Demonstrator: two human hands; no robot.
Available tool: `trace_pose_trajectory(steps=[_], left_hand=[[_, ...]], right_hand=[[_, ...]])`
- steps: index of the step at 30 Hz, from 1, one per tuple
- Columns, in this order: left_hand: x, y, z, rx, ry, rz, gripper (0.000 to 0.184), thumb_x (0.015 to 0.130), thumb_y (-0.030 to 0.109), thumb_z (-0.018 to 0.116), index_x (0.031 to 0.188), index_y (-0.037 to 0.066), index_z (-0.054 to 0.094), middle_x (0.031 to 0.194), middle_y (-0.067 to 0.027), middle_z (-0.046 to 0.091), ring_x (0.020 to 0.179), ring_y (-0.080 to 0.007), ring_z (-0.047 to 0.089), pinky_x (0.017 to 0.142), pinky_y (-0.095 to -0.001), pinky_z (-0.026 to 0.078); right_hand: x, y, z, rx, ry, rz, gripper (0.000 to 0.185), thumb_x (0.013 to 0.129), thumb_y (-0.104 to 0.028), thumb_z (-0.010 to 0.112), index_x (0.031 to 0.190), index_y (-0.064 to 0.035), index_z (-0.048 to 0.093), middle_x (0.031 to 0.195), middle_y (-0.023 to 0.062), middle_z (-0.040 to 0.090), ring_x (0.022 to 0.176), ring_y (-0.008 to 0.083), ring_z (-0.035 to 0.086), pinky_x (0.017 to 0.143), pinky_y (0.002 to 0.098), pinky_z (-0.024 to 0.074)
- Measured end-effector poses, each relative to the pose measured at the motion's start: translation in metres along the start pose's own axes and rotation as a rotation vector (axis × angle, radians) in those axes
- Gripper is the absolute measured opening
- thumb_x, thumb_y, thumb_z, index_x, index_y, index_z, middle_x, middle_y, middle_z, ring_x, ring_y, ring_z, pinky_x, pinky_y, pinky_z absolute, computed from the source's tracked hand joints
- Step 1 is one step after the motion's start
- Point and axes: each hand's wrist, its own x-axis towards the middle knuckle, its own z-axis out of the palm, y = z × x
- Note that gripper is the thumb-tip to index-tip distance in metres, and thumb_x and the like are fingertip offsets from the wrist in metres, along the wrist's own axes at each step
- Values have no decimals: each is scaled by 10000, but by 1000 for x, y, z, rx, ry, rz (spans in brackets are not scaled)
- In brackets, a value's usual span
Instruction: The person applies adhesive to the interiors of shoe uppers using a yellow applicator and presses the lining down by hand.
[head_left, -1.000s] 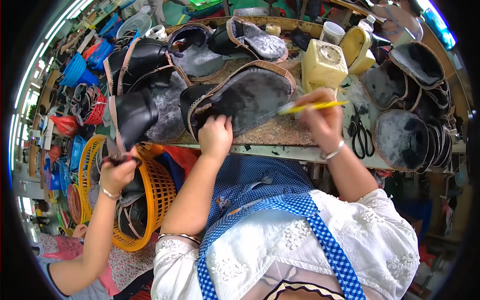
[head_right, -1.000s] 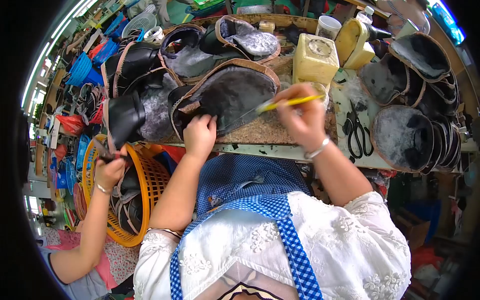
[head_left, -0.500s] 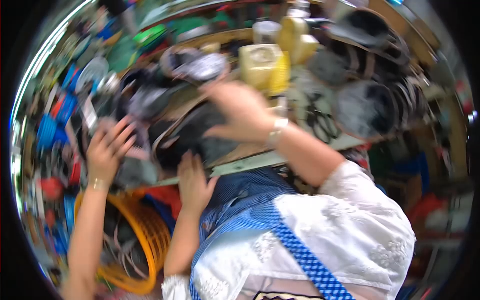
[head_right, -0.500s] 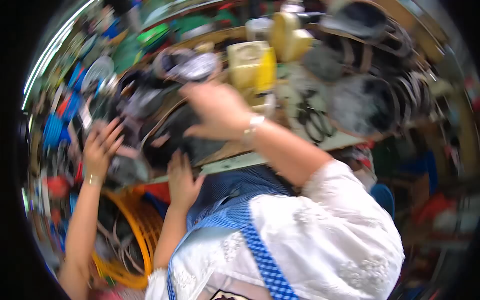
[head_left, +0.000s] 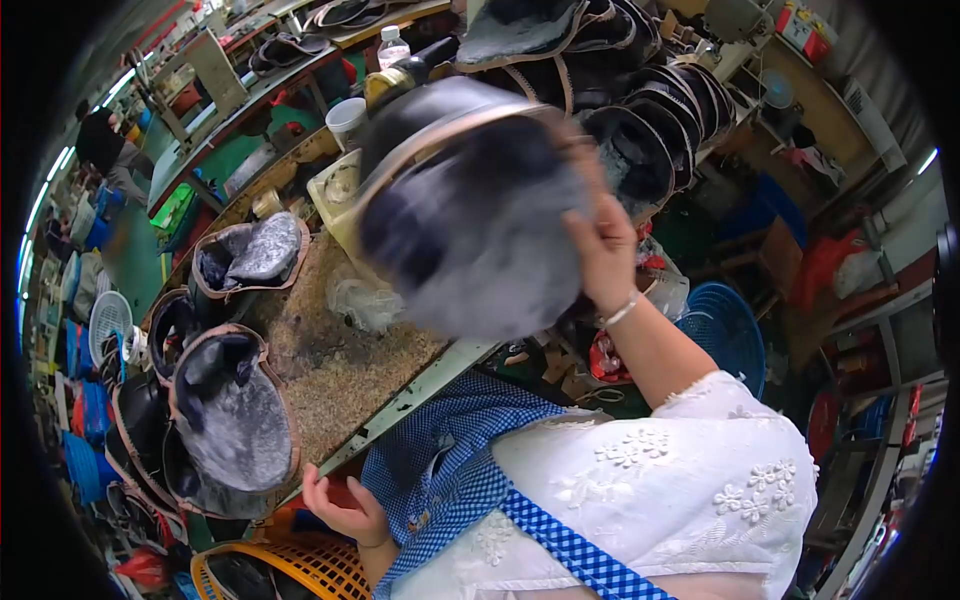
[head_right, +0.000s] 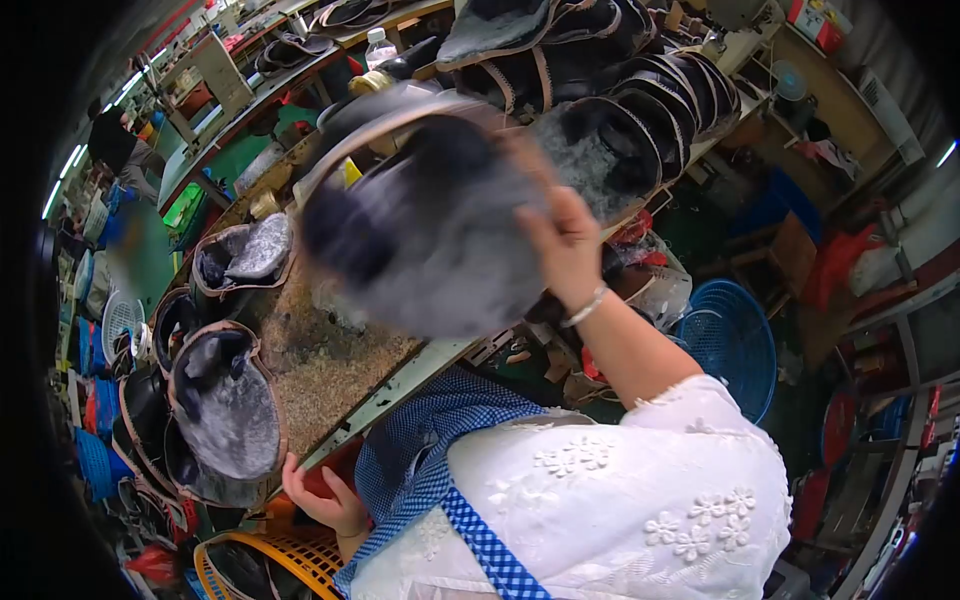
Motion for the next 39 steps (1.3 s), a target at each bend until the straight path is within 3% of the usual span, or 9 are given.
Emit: trace_pose_trajectory(steps=[3, 6, 11, 15, 22, 25, 28, 32, 39], left_hand=[[13, -17, 10, 26, 86, -37, 316, 888, 8, 559, 1162, -54, 414, 1302, -251, 430, 1196, -386, 467, 970, -447, 396], [34, -23, 14, 59, 173, -16, 313, 884, -19, 564, 1161, -55, 423, 1302, -240, 441, 1182, -365, 476, 934, -421, 418], [59, -26, 0, 183, 258, 36, 300, 882, -14, 571, 1147, -52, 436, 1280, -239, 465, 1165, -363, 491, 920, -416, 426], [52, -38, -12, 229, 241, -27, 312, 882, -2, 571, 1156, -52, 431, 1288, -232, 468, 1143, -356, 501, 930, -422, 431], [71, -61, -22, 412, 359, -47, 371, 841, 80, 657, 1148, -36, 484, 1277, -227, 493, 1173, -366, 491, 1002, -437, 385], [111, -97, -31, 566, 432, -114, 559, 800, 211, 710, 1229, -32, 447, 1265, -244, 486, 1175, -410, 469, 1009, -480, 367], [114, -170, -13, 575, 140, -741, 828, 723, 431, 761, 1283, -65, 406, 1237, -284, 538, 1132, -415, 538, 948, -457, 422], [106, -170, -20, 172, 198, -625, 402, 785, 316, 726, 1001, -5, 620, 904, -226, 671, 856, -393, 651, 749, -434, 496], [83, -89, -65, -63, 160, -434, 222, 788, 76, 688, 981, -2, 609, 844, -163, 662, 778, -334, 654, 710, -376, 497]], right_hand=[[-7, 37, -61, -26, 282, -61, 215, 866, -56, 678, 1066, -28, 604, 969, 11, 670, 782, 78, 610, 699, 228, 495], [-22, 79, -104, -348, 344, 496, 292, 808, -113, 746, 1053, -17, 619, 915, 17, 673, 737, 99, 623, 608, 239, 503], [12, 93, -91, -542, 415, 252, 336, 771, -177, 775, 999, 34, 646, 884, 86, 681, 680, 143, 642, 518, 271, 503], [18, 92, -104, -592, 365, 498, 445, 777, -274, 781, 1028, 58, 626, 951, 118, 690, 851, 230, 664, 795, 340, 512], [-8, 102, -126, -929, 383, 176, 682, 760, -351, 802, 1211, 75, 518, 1169, 156, 605, 1020, 211, 576, 935, 335, 434], [-9, 97, -117, -435, 416, 331, 655, 779, -370, 789, 1167, 74, 505, 1129, 130, 584, 970, 188, 541, 890, 321, 441], [-13, 104, -131, -417, 545, 236, 611, 789, -397, 777, 1082, 70, 512, 1033, 125, 583, 909, 174, 531, 837, 313, 453], [-10, 66, -138, -954, 657, -130, 638, 826, -438, 728, 1114, 83, 497, 945, 106, 541, 819, 171, 522, 751, 308, 465], [-24, 19, 28, -647, -110, -412, 276, 821, -40, 708, 1060, -46, 571, 1052, 85, 572, 811, 126, 569, 679, 228, 477]])
